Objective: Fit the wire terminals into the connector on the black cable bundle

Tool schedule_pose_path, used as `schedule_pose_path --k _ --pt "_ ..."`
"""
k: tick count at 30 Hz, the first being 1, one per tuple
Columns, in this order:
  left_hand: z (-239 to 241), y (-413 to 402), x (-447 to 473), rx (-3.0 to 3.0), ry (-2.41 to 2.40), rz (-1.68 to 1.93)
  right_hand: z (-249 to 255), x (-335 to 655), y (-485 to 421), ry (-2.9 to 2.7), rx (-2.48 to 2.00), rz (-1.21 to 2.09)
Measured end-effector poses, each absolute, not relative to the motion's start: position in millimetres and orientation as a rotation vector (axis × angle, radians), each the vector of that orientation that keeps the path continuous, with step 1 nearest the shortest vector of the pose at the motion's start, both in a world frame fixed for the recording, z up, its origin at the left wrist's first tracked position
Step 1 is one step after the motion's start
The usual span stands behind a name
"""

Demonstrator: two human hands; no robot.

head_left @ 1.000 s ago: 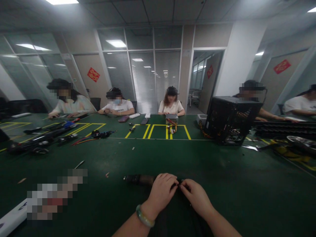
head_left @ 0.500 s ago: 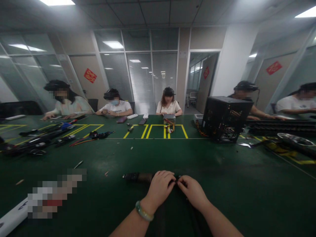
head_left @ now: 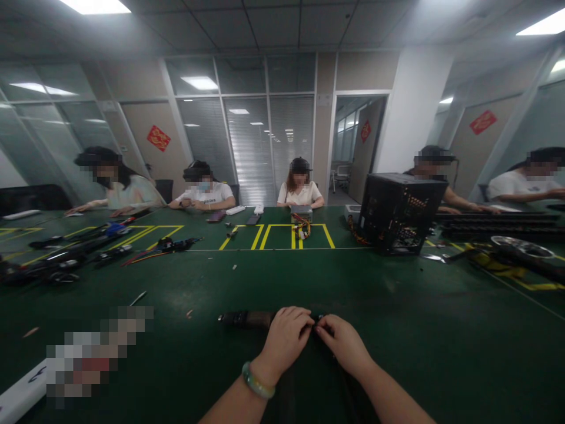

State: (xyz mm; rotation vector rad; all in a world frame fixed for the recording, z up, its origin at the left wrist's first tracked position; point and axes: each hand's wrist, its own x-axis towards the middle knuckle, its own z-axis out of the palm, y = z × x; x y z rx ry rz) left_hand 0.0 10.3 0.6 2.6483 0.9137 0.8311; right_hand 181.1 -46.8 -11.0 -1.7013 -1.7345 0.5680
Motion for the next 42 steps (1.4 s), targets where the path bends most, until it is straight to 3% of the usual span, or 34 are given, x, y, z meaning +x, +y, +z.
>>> schedule_pose_path --k 42 --pt "0.8 15.7 1.0 2.592 0.905 0.810 -16.9 184.0 -39.1 -1.748 -1.714 0.573"
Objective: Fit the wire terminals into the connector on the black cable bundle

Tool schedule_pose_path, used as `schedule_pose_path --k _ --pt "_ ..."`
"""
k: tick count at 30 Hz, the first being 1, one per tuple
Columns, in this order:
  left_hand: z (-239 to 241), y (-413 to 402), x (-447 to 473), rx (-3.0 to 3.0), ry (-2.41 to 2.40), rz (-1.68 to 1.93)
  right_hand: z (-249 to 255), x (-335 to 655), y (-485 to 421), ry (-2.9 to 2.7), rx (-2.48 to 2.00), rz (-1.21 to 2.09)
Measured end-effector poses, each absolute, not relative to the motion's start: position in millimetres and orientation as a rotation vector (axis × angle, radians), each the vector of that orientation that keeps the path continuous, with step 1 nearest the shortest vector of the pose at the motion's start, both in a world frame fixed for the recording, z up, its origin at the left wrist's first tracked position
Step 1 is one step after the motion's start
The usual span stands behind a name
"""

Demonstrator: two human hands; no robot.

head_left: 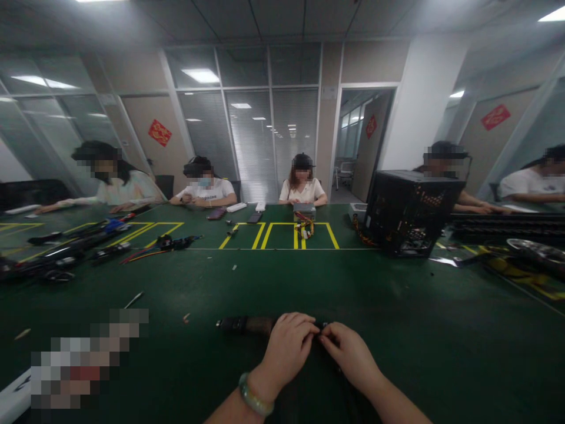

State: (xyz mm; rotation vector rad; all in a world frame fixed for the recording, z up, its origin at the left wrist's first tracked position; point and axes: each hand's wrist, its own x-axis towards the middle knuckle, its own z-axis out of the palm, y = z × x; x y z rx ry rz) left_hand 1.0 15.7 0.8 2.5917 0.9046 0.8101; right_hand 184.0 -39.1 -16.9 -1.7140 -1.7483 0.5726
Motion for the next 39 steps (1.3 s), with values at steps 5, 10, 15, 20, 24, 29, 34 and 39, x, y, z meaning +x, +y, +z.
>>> schedule_pose_path --k 5,10,15,20,24,29,34,39 --pt "-2.9 15.3 1.6 2.573 0.916 0.828 -18.7 183.9 -39.1 -1.751 -1.694 0.559" --pt "-2.2 14.6 1.6 2.576 0.919 0.823 -19.8 184.1 -40.2 -1.748 -1.723 0.559" --pt "1.4 13.5 2.6 2.576 0.924 0.841 -16.4 183.6 -40.4 -1.752 -1.748 0.573" --pt "-1.3 13.4 2.9 2.542 0.983 0.860 -11.1 182.7 -40.6 -1.736 -1.739 0.604" --pt "-6.1 15.1 2.4 2.482 1.039 0.870 -10.6 182.7 -41.3 -1.733 -1.751 0.614" --pt "-6.7 16.6 2.8 2.504 1.025 0.864 -14.1 183.4 -39.9 -1.739 -1.750 0.591" --pt "-0.3 14.3 3.3 2.568 0.941 0.832 -13.9 182.4 -39.7 -1.746 -1.721 0.572" --pt "2.5 13.5 2.9 2.574 0.950 0.839 -13.3 182.2 -40.3 -1.736 -1.715 0.580"
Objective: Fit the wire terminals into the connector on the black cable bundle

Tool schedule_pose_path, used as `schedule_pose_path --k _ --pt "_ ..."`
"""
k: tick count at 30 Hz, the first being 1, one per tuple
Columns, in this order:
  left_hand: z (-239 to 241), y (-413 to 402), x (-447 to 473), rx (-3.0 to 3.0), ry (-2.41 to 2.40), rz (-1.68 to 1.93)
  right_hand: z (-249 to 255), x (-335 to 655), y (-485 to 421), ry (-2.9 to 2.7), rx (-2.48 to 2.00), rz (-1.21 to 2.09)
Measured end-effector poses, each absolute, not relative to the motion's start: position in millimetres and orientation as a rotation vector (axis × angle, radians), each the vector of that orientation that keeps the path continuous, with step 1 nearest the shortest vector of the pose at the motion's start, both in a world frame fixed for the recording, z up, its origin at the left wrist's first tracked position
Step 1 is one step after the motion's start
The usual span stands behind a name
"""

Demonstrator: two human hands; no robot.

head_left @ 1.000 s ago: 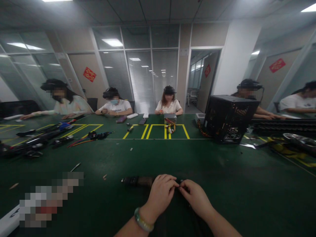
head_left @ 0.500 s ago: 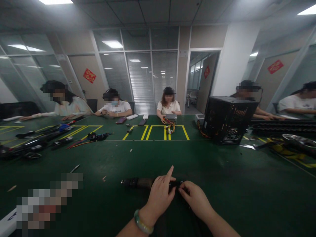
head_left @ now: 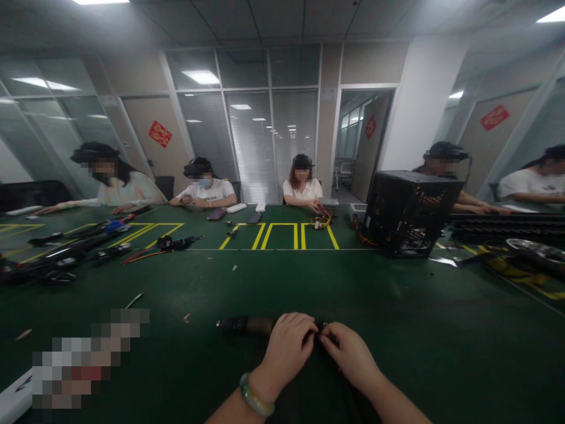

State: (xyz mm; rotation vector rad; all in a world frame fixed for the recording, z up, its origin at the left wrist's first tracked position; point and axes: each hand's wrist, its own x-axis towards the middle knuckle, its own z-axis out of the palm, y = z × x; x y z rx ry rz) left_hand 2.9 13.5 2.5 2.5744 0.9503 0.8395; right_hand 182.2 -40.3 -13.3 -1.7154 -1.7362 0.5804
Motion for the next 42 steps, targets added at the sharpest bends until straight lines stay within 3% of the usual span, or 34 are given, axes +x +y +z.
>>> schedule_pose_path --k 33,42 --pt "9.8 10.1 -0.6 2.629 0.965 0.787 -16.5 186.0 -40.7 -1.726 -1.776 0.743" --pt "7.5 11.0 0.3 2.637 0.959 0.804 -14.0 183.6 -41.2 -1.736 -1.720 0.636"
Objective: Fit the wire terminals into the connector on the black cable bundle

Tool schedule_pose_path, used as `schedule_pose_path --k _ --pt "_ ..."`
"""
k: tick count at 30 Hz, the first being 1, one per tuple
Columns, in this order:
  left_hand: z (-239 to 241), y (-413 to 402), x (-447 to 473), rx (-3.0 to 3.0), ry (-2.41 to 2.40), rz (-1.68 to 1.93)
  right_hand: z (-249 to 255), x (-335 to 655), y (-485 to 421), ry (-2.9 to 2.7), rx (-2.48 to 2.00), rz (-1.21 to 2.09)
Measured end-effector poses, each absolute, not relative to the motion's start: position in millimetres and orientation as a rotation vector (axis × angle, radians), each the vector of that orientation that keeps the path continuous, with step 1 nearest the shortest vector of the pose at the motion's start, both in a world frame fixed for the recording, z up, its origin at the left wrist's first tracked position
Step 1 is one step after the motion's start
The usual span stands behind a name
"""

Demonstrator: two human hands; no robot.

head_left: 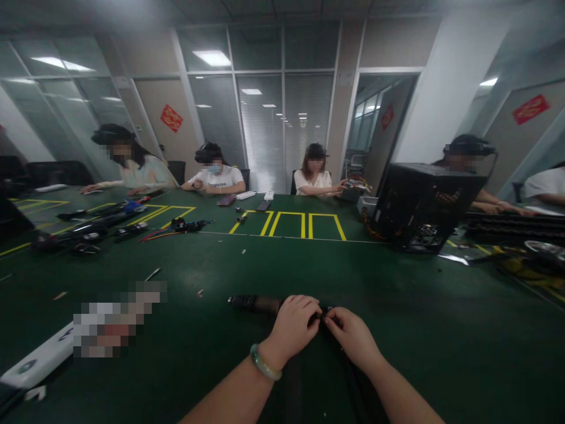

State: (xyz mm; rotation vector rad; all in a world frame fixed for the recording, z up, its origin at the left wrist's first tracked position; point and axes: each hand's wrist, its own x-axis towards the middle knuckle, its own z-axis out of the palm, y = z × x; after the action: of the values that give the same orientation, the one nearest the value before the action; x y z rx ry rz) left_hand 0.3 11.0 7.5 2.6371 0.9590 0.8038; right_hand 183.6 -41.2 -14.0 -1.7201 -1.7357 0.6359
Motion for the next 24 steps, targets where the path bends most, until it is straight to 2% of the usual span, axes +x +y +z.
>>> schedule_pose_path --k 24 --pt "-2.4 16.7 1.7 2.623 0.967 0.784 -12.4 181.5 -42.2 -1.731 -1.764 0.596"
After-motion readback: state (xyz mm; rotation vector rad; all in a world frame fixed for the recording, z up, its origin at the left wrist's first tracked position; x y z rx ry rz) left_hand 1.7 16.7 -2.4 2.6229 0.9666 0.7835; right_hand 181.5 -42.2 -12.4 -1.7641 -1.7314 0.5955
